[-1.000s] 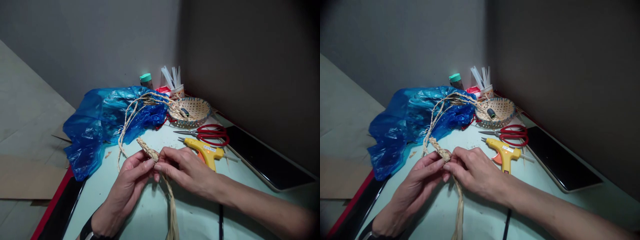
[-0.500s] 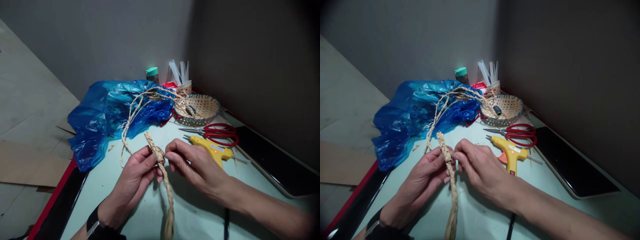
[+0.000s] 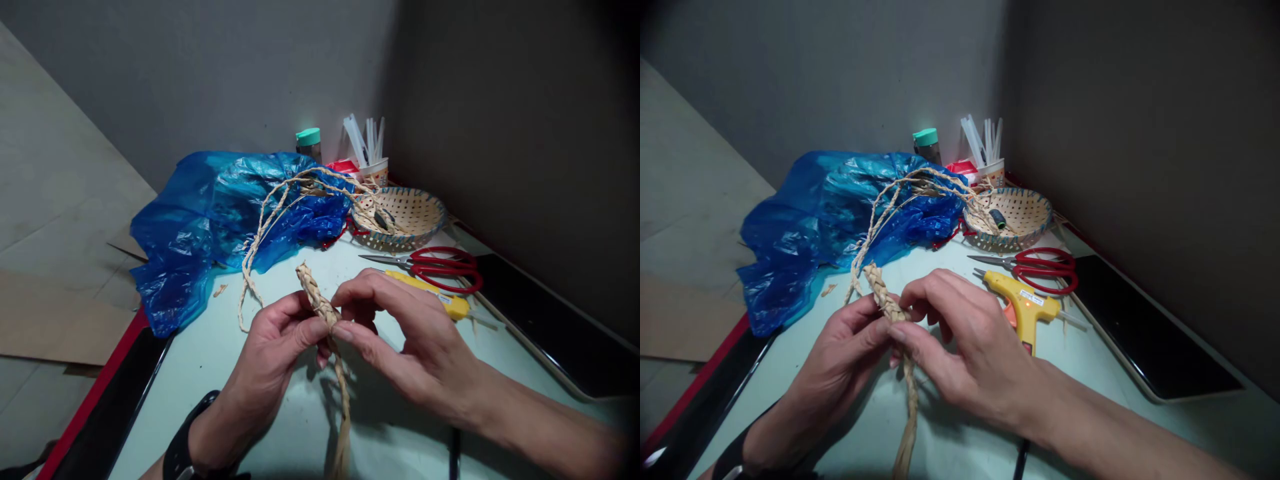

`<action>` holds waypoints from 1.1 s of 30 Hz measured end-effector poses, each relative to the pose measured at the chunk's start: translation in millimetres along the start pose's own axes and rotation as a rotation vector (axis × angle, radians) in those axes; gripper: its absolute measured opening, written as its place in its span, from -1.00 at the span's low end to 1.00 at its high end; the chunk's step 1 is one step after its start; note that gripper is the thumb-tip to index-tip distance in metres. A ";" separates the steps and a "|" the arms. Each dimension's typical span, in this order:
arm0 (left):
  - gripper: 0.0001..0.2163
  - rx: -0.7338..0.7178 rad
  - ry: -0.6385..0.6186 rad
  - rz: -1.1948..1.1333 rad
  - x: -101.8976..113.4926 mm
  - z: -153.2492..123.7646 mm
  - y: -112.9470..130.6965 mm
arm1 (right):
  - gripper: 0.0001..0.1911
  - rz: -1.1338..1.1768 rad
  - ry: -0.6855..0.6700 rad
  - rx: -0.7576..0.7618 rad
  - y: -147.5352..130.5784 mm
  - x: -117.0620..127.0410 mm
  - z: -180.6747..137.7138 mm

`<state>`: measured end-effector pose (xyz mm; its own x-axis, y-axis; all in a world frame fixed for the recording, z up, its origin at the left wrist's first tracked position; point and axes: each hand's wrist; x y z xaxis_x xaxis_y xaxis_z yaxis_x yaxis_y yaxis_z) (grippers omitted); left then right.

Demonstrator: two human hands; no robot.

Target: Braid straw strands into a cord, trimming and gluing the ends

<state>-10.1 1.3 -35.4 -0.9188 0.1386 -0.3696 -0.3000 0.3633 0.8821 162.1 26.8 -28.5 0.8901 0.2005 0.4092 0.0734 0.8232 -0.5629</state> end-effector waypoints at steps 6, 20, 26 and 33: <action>-0.89 -0.040 0.015 0.136 4.4 -2.4 -0.1 | -0.96 0.031 -0.036 -0.035 0.1 1.8 1.0; -0.91 0.031 0.031 0.218 -0.9 -1.8 0.2 | -0.83 -0.105 -0.125 0.159 7.8 4.9 0.6; -0.88 0.076 -0.048 0.277 0.5 -4.8 -3.2 | -0.75 -0.204 -0.052 0.225 5.5 5.0 2.4; -0.87 0.151 -0.067 0.222 -4.3 -1.2 -3.5 | -0.82 -0.058 0.058 -0.132 12.2 6.1 4.4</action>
Point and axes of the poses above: each hand's wrist, its own z-axis towards the middle knuckle, its own x-axis out of the back of the hand, y = z × x, and after that the axes turned 12 degrees about x, right-handed
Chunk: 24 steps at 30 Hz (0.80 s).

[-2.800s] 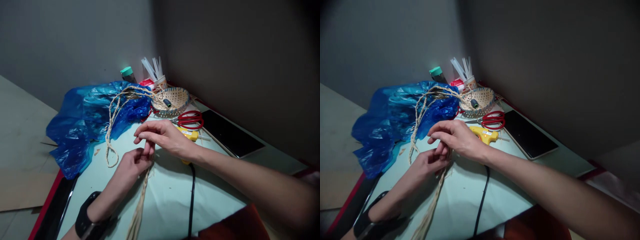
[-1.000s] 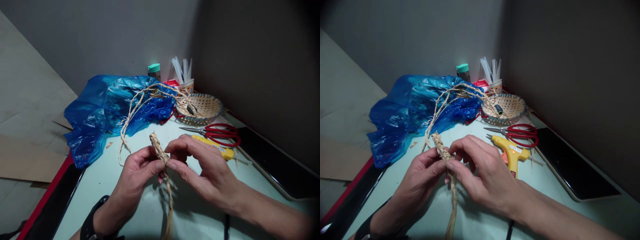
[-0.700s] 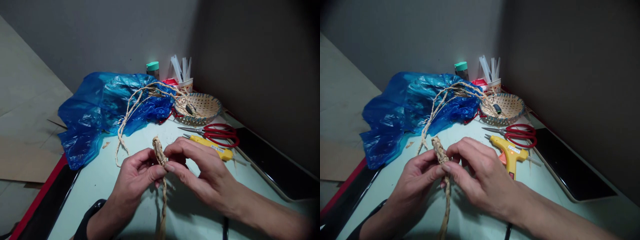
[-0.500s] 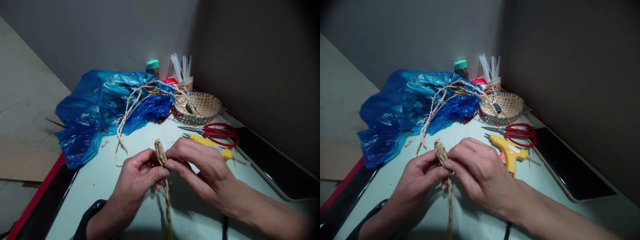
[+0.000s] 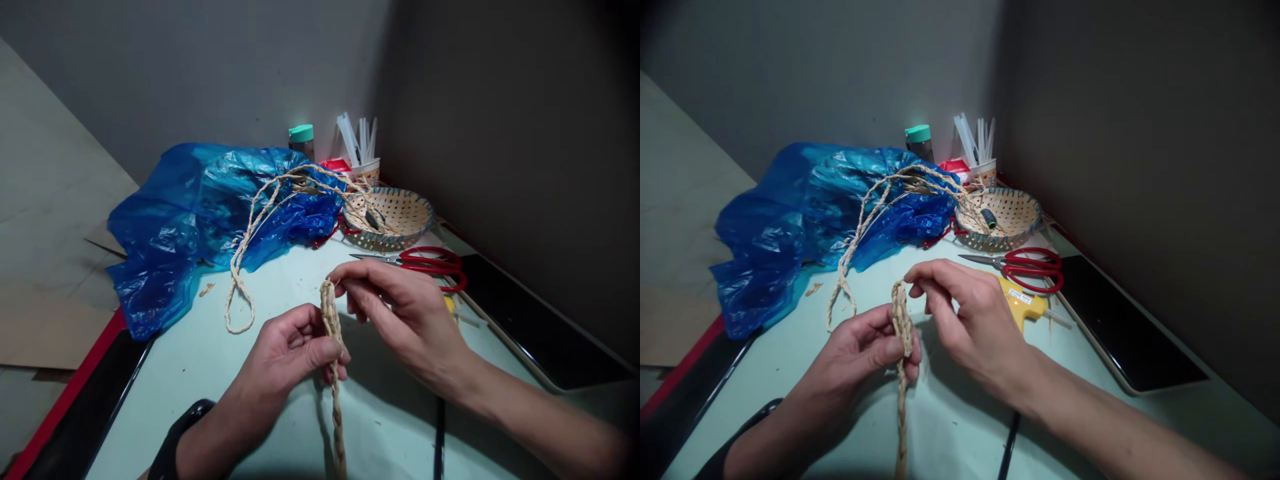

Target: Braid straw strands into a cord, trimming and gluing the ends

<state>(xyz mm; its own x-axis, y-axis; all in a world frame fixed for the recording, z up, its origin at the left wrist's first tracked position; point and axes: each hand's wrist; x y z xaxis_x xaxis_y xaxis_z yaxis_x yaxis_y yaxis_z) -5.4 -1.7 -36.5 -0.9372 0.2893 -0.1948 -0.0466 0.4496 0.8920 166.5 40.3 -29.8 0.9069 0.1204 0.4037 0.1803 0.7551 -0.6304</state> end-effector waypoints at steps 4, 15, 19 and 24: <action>-0.90 0.022 -0.003 -0.053 0.3 2.3 0.5 | -0.83 0.245 0.007 -0.172 4.2 1.6 2.0; -0.73 0.085 -0.120 -0.339 -3.9 2.7 -7.3 | -0.83 0.916 -0.201 -0.466 7.3 -2.4 4.8; -0.72 0.066 -0.039 -0.410 -3.4 5.5 -10.2 | -0.87 0.814 0.014 -0.457 15.7 -2.3 5.1; -0.81 0.116 0.056 -0.303 -0.7 5.0 -10.0 | -0.85 0.575 0.215 -0.441 20.0 2.4 11.3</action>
Point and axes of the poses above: each hand's wrist, its own z-axis towards the middle knuckle, its own x-axis out of the back of the hand, y = z × x, and after that the axes turned 12 degrees about x, right-handed
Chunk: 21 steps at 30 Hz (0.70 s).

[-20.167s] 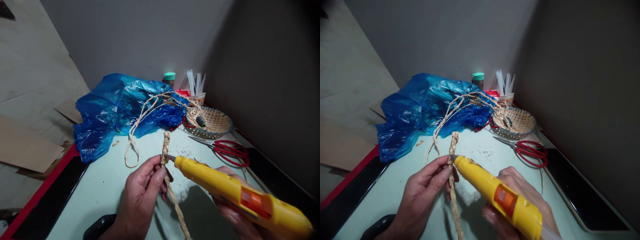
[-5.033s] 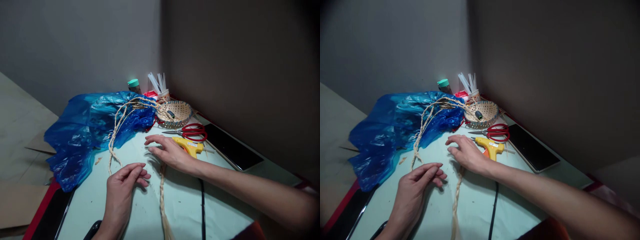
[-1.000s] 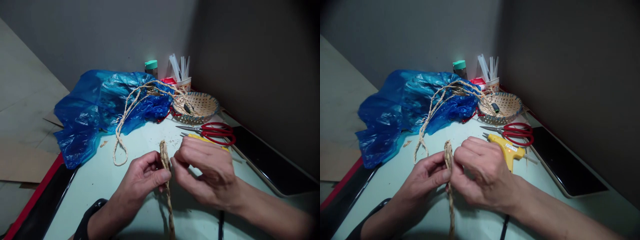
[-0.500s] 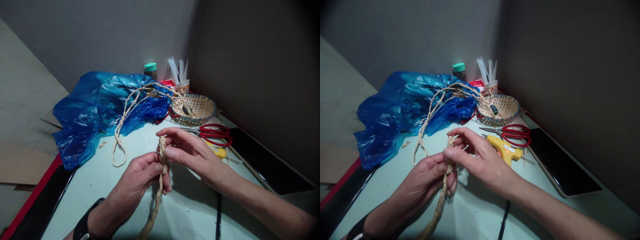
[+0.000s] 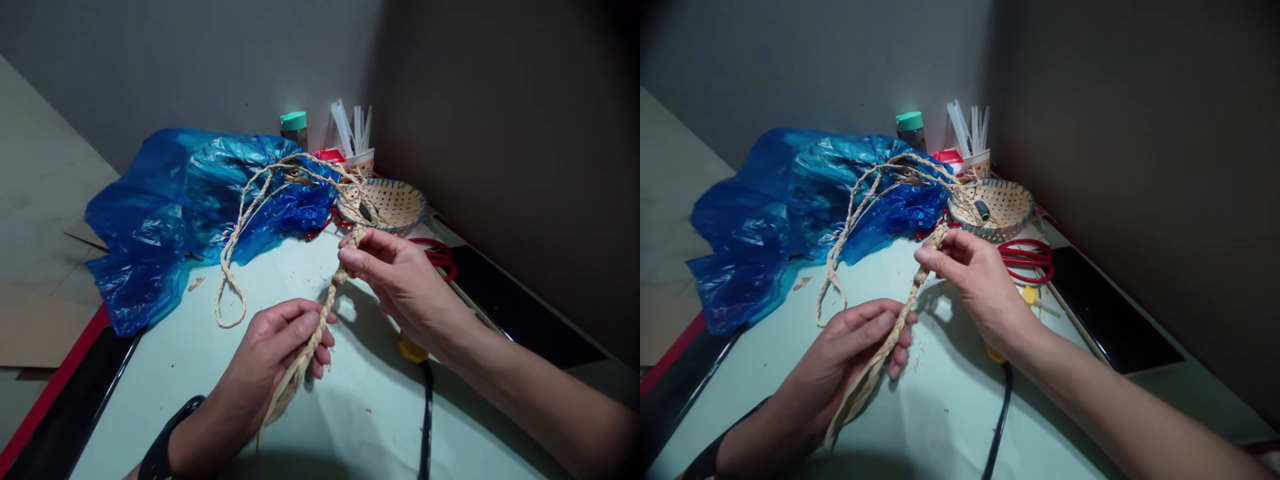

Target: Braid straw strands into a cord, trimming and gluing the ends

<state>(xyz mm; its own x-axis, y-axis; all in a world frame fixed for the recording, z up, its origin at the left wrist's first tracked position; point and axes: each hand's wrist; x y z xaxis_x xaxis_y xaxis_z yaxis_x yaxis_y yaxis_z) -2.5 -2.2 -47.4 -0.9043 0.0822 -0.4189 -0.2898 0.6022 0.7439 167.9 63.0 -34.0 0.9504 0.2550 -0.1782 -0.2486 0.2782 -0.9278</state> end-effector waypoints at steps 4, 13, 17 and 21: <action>-0.83 0.055 0.034 0.104 -1.9 -2.7 2.5 | -0.82 -0.196 0.058 0.140 -2.5 -2.6 -3.2; -0.80 0.085 -0.039 0.055 -5.6 -5.4 5.0 | -0.85 -0.877 -0.202 0.853 -1.3 -5.3 -20.3; -0.71 0.061 -0.033 0.008 -8.0 -2.6 4.9 | -0.84 -0.983 -0.367 0.903 3.5 -5.1 -21.7; -0.79 0.063 -0.057 -0.049 -5.6 -1.3 4.1 | -0.82 -0.968 -0.428 0.933 5.7 -2.9 -18.6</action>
Point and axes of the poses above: each hand's wrist, its own z-axis towards the middle knuckle, its own x-axis out of the back of the hand, y = z × x, and after that the axes turned 12 degrees about x, right-handed
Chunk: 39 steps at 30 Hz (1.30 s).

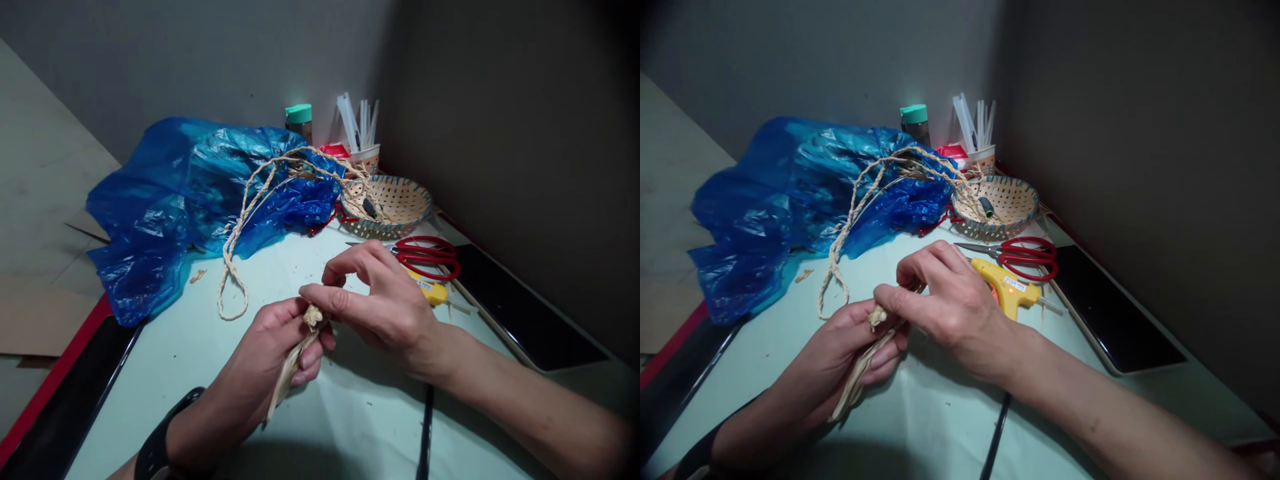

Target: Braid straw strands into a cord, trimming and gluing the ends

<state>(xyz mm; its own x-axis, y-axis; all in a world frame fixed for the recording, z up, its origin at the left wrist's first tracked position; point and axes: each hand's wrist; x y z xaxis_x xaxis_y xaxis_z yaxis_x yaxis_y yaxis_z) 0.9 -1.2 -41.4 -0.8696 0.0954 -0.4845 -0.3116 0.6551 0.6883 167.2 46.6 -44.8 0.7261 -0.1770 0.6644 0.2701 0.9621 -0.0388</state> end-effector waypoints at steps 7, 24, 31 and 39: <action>-0.80 -0.028 -0.021 -0.167 1.4 -5.1 4.5 | -0.79 0.075 -0.092 0.026 5.8 4.7 1.5; -0.76 -0.051 -0.075 -0.100 2.3 -2.7 1.6 | -0.64 1.047 0.166 -0.873 12.7 10.0 9.2; -0.77 -0.041 -0.068 -0.069 1.8 -1.8 -0.1 | -0.75 1.381 0.212 -0.908 6.1 2.0 8.5; -0.77 -0.024 -0.070 -0.067 -1.1 -1.9 0.1 | -0.81 1.415 0.328 -0.914 2.5 -1.9 8.7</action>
<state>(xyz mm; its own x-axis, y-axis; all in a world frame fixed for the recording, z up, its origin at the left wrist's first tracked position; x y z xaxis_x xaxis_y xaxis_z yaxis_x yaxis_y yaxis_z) 1.1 -2.7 -39.8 -0.8177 0.1045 -0.5660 -0.3782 0.6438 0.6652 161.0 51.2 -39.7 0.7571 0.4972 -0.4237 -0.4854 -0.0060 -0.8743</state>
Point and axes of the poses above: each hand's wrist, its own z-axis towards the middle knuckle, its own x-axis out of the back of the hand, y = z × x, and after that the axes turned 12 degrees about x, right-handed
